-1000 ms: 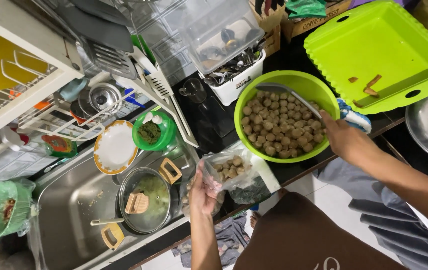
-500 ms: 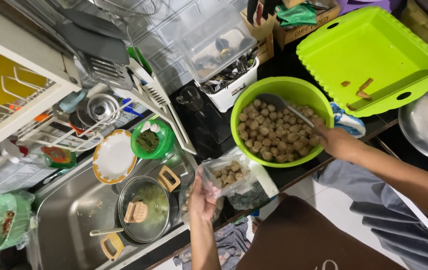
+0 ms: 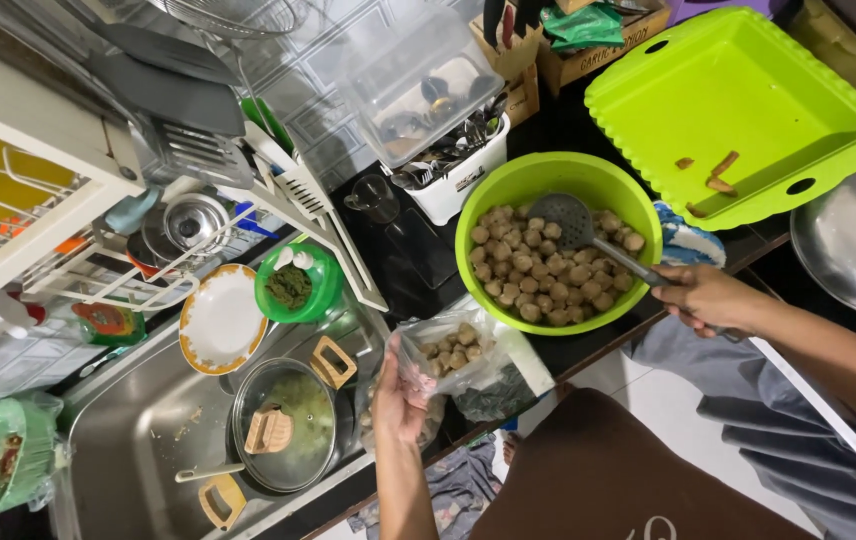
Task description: Packing cooked meatballs from a large bowl into individual plastic bags using a slotted spoon.
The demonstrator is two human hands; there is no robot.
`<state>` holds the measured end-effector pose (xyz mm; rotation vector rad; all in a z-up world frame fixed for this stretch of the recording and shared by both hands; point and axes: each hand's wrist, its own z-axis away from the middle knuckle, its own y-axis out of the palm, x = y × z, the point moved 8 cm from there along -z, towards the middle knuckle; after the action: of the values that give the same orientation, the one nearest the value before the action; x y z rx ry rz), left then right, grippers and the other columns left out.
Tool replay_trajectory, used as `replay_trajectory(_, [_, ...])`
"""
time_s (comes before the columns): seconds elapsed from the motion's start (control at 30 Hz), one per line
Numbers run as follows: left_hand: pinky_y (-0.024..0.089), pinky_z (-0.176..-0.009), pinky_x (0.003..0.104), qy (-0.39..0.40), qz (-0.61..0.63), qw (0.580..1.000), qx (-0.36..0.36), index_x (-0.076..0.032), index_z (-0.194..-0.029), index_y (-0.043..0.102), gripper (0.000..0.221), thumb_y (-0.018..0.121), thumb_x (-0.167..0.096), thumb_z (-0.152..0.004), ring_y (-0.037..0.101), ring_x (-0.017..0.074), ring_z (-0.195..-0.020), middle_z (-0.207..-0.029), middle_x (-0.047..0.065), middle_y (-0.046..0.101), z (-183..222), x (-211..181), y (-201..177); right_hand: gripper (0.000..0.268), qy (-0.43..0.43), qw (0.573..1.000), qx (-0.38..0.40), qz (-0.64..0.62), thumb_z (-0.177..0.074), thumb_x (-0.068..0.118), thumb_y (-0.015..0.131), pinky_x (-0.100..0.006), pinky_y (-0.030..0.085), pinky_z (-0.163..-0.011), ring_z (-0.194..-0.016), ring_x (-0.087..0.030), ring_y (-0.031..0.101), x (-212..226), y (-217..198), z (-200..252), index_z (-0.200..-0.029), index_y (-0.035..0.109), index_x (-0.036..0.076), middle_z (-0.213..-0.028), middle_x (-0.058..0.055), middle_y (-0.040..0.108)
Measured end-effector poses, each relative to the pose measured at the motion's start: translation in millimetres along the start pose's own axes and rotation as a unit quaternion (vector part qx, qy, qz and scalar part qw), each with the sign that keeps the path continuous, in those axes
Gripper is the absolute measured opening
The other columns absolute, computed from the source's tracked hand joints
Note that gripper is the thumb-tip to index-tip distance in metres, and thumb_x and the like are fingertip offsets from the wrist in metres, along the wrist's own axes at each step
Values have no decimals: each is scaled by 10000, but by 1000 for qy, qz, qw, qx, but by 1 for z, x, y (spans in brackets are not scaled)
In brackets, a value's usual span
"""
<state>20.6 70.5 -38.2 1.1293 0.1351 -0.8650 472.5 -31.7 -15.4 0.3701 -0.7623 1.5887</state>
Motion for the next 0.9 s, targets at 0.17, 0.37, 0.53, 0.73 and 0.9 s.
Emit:
replay_trajectory(0.17, [659, -681, 381, 7, -14, 1000, -6, -139, -1467, 552, 460, 554, -283, -1031, 748, 215, -759, -967, 94, 753, -2, -1, 1, 612, -13, 999, -10, 42, -1028, 169, 562, -354, 464, -376, -387, -211, 457, 27, 12, 5, -1595, 338, 120, -543, -125, 501])
replay_trajectory(0.37, [646, -679, 364, 7, -13, 999, -45, -169, -1418, 627, 439, 605, -304, -1000, 739, 173, -786, -1034, 37, 767, -11, 2, -16, 584, 0, 1000, 2, 20, -1017, 97, 613, -294, 394, -305, -389, -176, 426, 15, -6, 4, -1571, 439, 167, -627, -127, 569])
replay_trajectory(0.53, [664, -684, 385, 14, 4, 1000, -25, -147, -1433, 602, 450, 599, -287, -1005, 747, 151, -753, -1041, 32, 769, -13, 1, -19, 571, 29, 999, -2, 30, -1027, 99, 612, -295, 366, -307, -392, -179, 411, 16, -7, 28, -1567, 437, 162, -633, -119, 556])
replay_trajectory(0.73, [665, -656, 406, 19, -8, 999, -41, -151, -1442, 597, 458, 601, -281, -1003, 733, 132, -710, -981, 11, 765, -11, -2, -15, 595, 3, 1000, 24, 1, -997, 106, 607, -337, 407, -294, -358, -197, 419, 2, 3, 17, -1565, 434, 148, -596, -119, 534])
replay_trajectory(0.9, [667, -700, 433, 5, 9, 999, -53, -149, -1421, 615, 442, 606, -282, -1000, 737, 155, -708, -971, 35, 768, -11, -1, -13, 625, 22, 999, 28, -37, -984, 96, 631, -324, 350, -288, -371, -191, 403, -1, -1, 32, -1574, 446, 191, -661, -126, 554])
